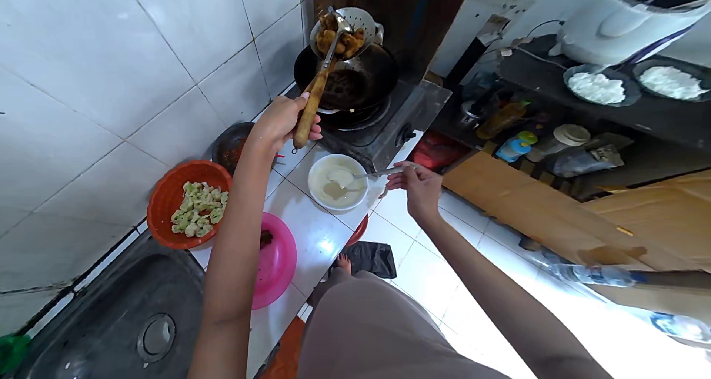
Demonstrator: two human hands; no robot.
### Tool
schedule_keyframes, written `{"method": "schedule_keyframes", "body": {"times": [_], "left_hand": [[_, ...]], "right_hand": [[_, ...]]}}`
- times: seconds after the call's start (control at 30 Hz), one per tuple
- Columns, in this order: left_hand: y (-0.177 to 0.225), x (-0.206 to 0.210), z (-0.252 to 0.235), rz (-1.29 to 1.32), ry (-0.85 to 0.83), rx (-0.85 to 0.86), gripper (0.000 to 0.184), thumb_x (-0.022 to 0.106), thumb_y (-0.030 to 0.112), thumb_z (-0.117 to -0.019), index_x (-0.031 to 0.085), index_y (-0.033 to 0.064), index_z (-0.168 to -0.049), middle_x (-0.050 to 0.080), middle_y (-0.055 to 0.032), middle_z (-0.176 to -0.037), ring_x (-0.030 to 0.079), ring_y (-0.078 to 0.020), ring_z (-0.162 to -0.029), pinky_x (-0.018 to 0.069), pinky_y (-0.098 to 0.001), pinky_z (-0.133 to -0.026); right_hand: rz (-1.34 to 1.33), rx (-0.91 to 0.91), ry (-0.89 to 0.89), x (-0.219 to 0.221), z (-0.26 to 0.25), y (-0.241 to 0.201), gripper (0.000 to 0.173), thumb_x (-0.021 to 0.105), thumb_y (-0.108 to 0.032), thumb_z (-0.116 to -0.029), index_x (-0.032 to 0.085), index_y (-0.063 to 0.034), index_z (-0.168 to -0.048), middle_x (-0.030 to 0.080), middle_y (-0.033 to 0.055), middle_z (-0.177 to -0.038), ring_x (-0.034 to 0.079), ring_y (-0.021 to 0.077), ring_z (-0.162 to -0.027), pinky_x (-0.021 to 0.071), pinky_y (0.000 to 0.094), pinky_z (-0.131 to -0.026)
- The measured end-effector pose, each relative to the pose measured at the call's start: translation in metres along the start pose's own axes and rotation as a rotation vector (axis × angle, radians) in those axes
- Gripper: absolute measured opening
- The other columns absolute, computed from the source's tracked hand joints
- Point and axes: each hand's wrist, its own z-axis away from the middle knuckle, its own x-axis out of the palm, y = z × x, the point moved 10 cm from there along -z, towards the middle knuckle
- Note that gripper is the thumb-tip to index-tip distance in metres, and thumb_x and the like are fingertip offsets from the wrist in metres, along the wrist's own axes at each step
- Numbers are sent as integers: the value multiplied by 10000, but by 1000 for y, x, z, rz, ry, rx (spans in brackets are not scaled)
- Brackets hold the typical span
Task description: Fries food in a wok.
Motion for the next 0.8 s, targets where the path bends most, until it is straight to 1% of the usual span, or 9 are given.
{"method": "schedule_keyframes", "body": {"times": [0.1,0.17,0.27,0.33,0.4,0.47,0.6,0.7,0.8], "left_hand": [[1,-1,-2,18,3,-3,366,304,303,-1135,535,28,-1071,607,-10,-714,625,-70,-558,576,-220,-577],[2,-1,-4,32,15,-3,362,308,301,-1135,539,31,-1069,610,-10,-709,631,-73,-564,578,-223,-579],[2,0,-6,37,26,-7,359,310,309,-1134,531,30,-1087,608,-9,-717,634,-71,-569,578,-223,-581],[0,0,-8,33,28,-9,363,306,312,-1135,525,25,-1095,618,-13,-727,638,-74,-569,581,-227,-583],[-2,1,-11,39,30,-16,372,306,311,-1135,532,17,-1104,620,-21,-730,638,-81,-571,577,-230,-581],[-4,1,-13,33,32,-33,374,301,312,-1135,532,20,-1107,615,-18,-730,634,-76,-572,575,-226,-582],[-8,2,-14,43,37,-46,365,304,302,-1137,532,21,-1090,604,-19,-737,630,-75,-574,577,-227,-587],[-9,3,-14,42,40,-41,364,306,292,-1136,538,23,-1054,599,-18,-722,627,-67,-562,573,-217,-578],[-8,3,-13,13,43,-36,374,302,298,-1137,540,15,-1076,608,-18,-738,632,-64,-575,575,-218,-593]], "right_hand": [[49,-16,-20,-3,-31,-38,283,380,-65,-1081,629,70,-1090,684,-15,-696,673,63,-579,610,265,-624],[74,-65,-13,-4,-61,-67,317,363,-122,-1100,619,62,-1129,674,-32,-730,666,47,-601,607,259,-646],[46,-145,65,3,-110,-101,295,371,-91,-1085,614,75,-1078,677,-35,-706,671,43,-586,610,248,-632],[107,-193,78,14,-139,-105,305,378,-88,-1090,604,113,-1126,690,25,-747,687,62,-604,616,253,-652],[292,-285,35,32,-159,-100,354,374,-104,-1103,603,145,-1207,703,133,-861,710,109,-681,616,278,-720],[486,-403,-19,54,-164,-98,360,384,-97,-1105,622,141,-1233,715,224,-936,730,192,-752,608,331,-773],[676,-715,-99,80,-156,-102,320,432,-56,-1070,665,140,-1169,714,296,-925,727,375,-780,590,479,-780],[704,-778,-85,76,-157,-106,313,434,-54,-1068,677,123,-1155,718,292,-926,727,384,-782,585,488,-776],[653,-763,-45,66,-158,-111,322,433,-66,-1075,675,127,-1164,718,268,-895,722,316,-733,596,414,-738]]}}
